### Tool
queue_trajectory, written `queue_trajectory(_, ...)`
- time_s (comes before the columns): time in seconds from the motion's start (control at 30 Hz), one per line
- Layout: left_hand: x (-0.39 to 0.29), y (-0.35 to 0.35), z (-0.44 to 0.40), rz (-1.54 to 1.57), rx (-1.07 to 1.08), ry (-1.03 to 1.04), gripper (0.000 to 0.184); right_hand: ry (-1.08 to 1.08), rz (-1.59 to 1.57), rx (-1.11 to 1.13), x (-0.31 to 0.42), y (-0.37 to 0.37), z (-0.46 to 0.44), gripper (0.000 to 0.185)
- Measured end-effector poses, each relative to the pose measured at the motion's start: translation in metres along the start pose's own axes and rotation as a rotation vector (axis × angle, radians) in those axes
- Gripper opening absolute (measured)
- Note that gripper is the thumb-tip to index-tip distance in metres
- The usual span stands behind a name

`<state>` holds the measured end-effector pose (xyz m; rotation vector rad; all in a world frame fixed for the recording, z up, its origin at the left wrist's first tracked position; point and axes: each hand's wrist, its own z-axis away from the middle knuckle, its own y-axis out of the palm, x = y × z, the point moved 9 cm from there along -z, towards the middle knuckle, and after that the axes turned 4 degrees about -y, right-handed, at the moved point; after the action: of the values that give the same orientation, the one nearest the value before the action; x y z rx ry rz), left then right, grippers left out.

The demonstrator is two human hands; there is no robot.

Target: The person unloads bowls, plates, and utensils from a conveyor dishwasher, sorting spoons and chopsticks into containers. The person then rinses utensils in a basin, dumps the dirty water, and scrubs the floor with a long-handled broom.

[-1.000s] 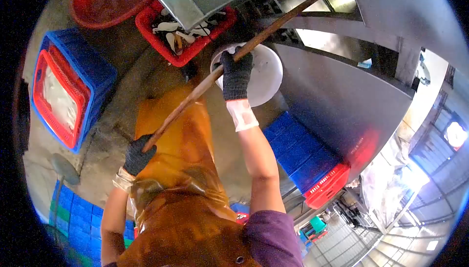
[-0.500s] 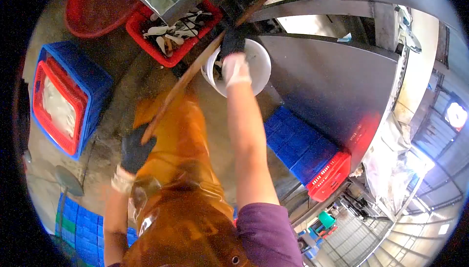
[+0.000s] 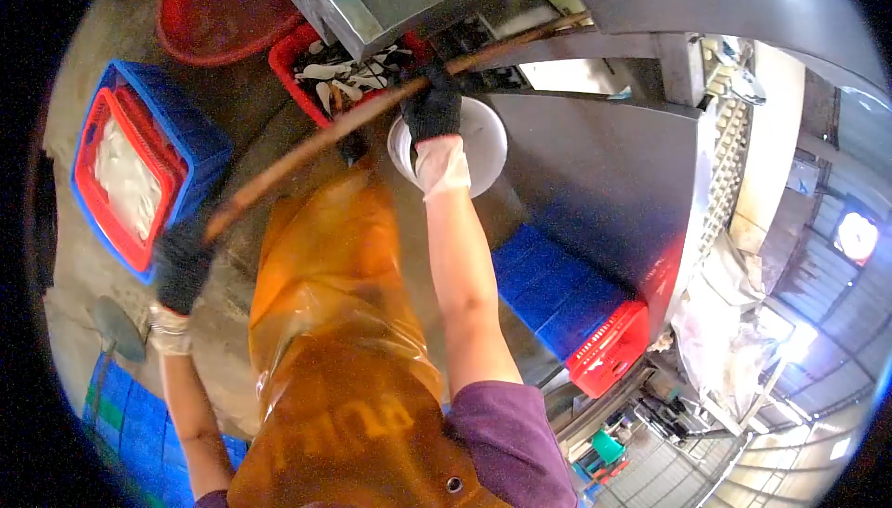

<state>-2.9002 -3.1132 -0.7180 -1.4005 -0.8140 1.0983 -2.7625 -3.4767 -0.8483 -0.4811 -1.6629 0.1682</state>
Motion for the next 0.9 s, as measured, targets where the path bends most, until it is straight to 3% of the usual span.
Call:
queue_trajectory(0.1,0.004,-0.09,-0.021,-0.284,0.066,-0.018,0.049,0.174,-0.464,0.036,0.029,0.018,-0.023,0.019)
queue_trajectory(0.13,0.007,-0.113,-0.013,-0.304,0.055,0.006,0.049,0.121,-0.404,-0.039,0.068,0.02,-0.02,0.008)
queue_trajectory(0.2,0.021,-0.143,0.022,-0.48,0.123,-0.053,0.052,0.508,-1.346,-0.144,0.086,0.054,0.006,0.01)
queue_trajectory(0.23,0.02,-0.161,0.045,-0.548,0.099,-0.031,0.054,0.502,-1.51,-0.001,0.115,0.07,0.014,0.01)
queue_trajectory(0.3,0.024,-0.192,0.094,-0.672,0.021,-0.063,0.052,0.576,-1.709,0.016,0.174,0.086,0.037,0.007)
queue_trajectory(0.4,0.032,-0.212,0.166,-0.8,0.028,-0.214,0.045,0.572,-1.941,0.149,0.22,0.106,0.058,0.006)
queue_trajectory(0.53,0.044,-0.201,0.194,-0.897,0.092,-0.411,0.041,0.6,-2.006,0.123,0.231,0.102,0.079,0.008)
queue_trajectory(0.57,0.043,-0.206,0.19,-0.904,0.083,-0.41,0.041,0.532,-2.041,0.174,0.23,0.1,0.08,0.008)
queue_trajectory(0.63,0.024,-0.211,0.169,-0.685,-0.01,-0.192,0.039,0.55,-2.047,0.149,0.228,0.098,0.086,0.007)
queue_trajectory(0.77,0.044,-0.257,0.177,-0.706,0.008,-0.304,0.041,0.684,-1.971,0.096,0.257,0.102,0.106,0.005)
queue_trajectory(0.9,0.044,-0.318,0.193,-0.609,-0.244,-0.293,0.044,0.648,-2.098,0.161,0.298,0.106,0.11,0.008)
